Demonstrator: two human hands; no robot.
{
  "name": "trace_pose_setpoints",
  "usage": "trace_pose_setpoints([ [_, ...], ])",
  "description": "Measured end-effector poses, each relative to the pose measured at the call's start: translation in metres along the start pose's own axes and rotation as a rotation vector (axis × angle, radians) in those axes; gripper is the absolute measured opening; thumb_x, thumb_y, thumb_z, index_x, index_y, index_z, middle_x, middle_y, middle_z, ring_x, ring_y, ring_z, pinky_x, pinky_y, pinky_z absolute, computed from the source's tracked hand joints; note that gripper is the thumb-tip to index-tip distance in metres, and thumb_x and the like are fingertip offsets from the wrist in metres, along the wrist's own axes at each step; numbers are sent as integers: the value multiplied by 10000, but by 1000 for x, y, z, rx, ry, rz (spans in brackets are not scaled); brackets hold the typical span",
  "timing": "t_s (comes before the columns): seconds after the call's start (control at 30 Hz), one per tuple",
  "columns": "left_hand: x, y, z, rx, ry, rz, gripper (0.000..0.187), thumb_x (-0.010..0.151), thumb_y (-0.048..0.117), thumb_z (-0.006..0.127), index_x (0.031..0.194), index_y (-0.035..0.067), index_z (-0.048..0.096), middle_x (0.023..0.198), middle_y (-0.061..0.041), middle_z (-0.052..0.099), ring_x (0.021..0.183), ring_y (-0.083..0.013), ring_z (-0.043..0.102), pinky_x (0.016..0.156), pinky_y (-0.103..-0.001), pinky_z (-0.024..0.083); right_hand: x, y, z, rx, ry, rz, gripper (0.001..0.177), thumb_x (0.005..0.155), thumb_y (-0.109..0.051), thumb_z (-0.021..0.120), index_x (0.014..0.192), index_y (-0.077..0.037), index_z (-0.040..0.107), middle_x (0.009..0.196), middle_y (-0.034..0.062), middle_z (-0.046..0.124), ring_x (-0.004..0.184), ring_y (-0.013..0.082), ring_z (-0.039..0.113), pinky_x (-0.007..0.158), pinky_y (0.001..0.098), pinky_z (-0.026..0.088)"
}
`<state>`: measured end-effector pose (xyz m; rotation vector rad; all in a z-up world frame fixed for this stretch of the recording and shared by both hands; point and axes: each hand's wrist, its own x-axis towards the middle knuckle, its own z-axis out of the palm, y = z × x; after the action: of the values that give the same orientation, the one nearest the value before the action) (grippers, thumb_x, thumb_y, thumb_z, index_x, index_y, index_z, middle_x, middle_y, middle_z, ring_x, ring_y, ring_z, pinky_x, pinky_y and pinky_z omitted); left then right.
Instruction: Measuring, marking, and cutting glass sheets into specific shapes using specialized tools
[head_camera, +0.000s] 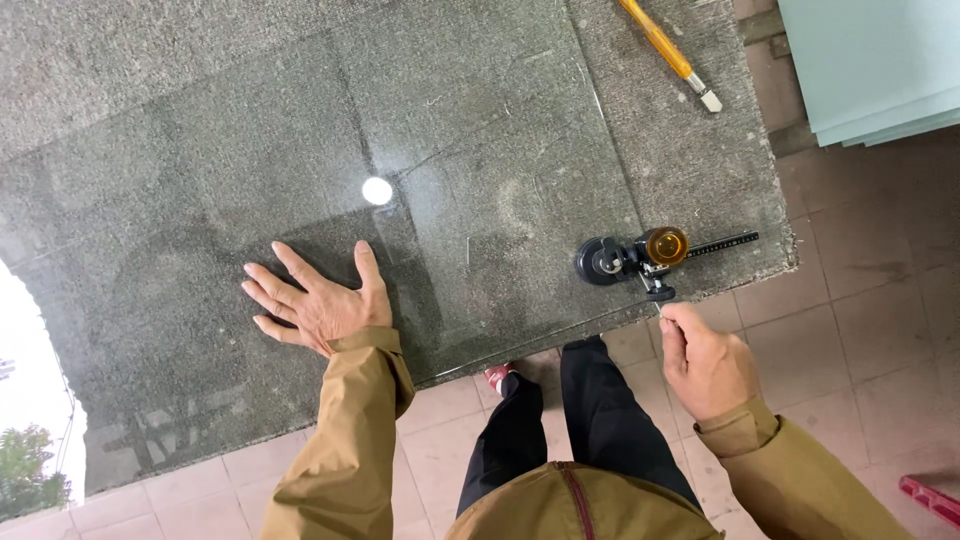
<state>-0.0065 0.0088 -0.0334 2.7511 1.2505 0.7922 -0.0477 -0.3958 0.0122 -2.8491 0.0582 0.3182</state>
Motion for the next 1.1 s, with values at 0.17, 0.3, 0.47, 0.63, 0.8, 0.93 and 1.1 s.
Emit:
trace_pose_setpoints([
  [0.17,2,-2,-2,7,-31,7,942,835,734,644,1537,119,518,1569,-225,428,1497,-377,326,1195,-609,145,0,19,15,120,35,12,101,1004,-247,596,1070,-265,670,818,137,769,795,414,733,693,575,577],
  [0.3,0,-6,-3,5,-36,13,942,844,755,623,1540,129,511,1576,-217,418,1499,-372,327,1194,-612,154,-7,19,7,121,14,9,84,1020,-231,590,1048,-246,668,789,128,759,774,413,733,685,565,581],
  [0.47,8,7,-25,-44,-293,-81,978,903,747,550,1630,132,326,1685,-219,206,1563,-384,96,1215,-667,66,-35,37,7,130,-85,-85,131,1065,-186,491,1020,-150,608,511,-1,537,340,163,500,346,326,468],
  [0.63,9,6,-22,-40,-295,-77,992,904,777,519,1630,129,327,1687,-213,201,1567,-381,99,1226,-657,62,-47,23,16,162,-111,-140,120,1012,-262,541,1059,-202,634,537,29,566,393,241,555,459,435,406],
  [0.8,10,8,-25,-32,-304,-80,991,911,781,504,1635,130,320,1690,-210,196,1565,-376,86,1220,-656,65,-38,10,28,246,-47,-108,112,1014,-224,543,1059,-177,634,693,1,637,438,207,585,511,393,441],
  [0.93,8,6,-25,-31,-294,-73,981,918,776,510,1630,125,334,1686,-207,207,1564,-383,105,1219,-664,82,-39,12,31,303,-146,-79,149,1024,-206,527,1068,-136,651,642,-22,643,361,94,465,325,287,437],
  [1.1,8,7,-24,-43,-288,-76,992,904,772,515,1633,125,331,1692,-208,196,1570,-390,112,1226,-655,69,-33,-10,14,283,-123,-229,110,995,-239,562,1031,-179,647,640,-26,648,387,131,550,382,307,433],
])
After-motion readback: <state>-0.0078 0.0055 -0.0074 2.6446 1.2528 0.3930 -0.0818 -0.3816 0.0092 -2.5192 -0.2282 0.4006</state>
